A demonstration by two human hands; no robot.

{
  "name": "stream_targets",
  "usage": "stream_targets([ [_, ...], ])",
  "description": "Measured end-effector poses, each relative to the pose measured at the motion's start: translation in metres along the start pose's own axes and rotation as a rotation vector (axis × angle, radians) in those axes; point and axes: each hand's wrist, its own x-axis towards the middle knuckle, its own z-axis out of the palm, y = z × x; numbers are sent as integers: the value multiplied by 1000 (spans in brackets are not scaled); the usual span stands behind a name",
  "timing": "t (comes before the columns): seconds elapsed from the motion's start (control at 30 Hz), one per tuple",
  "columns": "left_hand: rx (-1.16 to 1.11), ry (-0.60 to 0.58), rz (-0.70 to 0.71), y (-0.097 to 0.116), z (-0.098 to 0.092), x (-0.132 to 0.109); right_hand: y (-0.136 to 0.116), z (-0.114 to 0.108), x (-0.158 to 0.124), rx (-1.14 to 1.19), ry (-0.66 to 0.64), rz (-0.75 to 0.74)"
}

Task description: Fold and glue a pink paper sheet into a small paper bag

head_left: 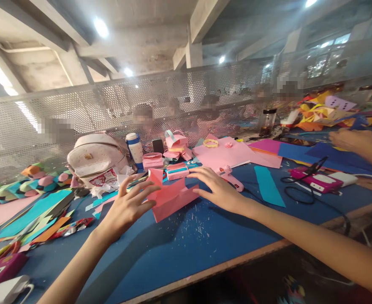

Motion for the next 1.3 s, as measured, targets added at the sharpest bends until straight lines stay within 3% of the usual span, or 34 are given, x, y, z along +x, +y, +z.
stream_targets([
  [0.13,-27,28,-115,-4,1,-16,-1,4,3,76,-33,14],
  [0.3,-84,80,-126,-17,6,-30,7,13,27,163,-91,34],
  [0.47,-123,149,-188,-29,7,-32,25,33,67,210,-303,57],
  [0.6,-243,97,-319,-38,12,-35,33,58,82,138,-422,86],
  [0.77,-492,106,-685,-38,20,-41,28,78,83,3,-385,161],
  [0.9,-618,85,-877,-30,28,-37,17,76,78,-12,-370,157],
  [1.03,-623,134,-958,-29,37,-30,4,63,72,44,-442,115],
  [1.13,-819,161,-1035,-33,42,-24,0,57,69,210,-518,92],
  [1.3,-981,111,-1096,-40,45,-11,16,68,70,419,-355,137],
])
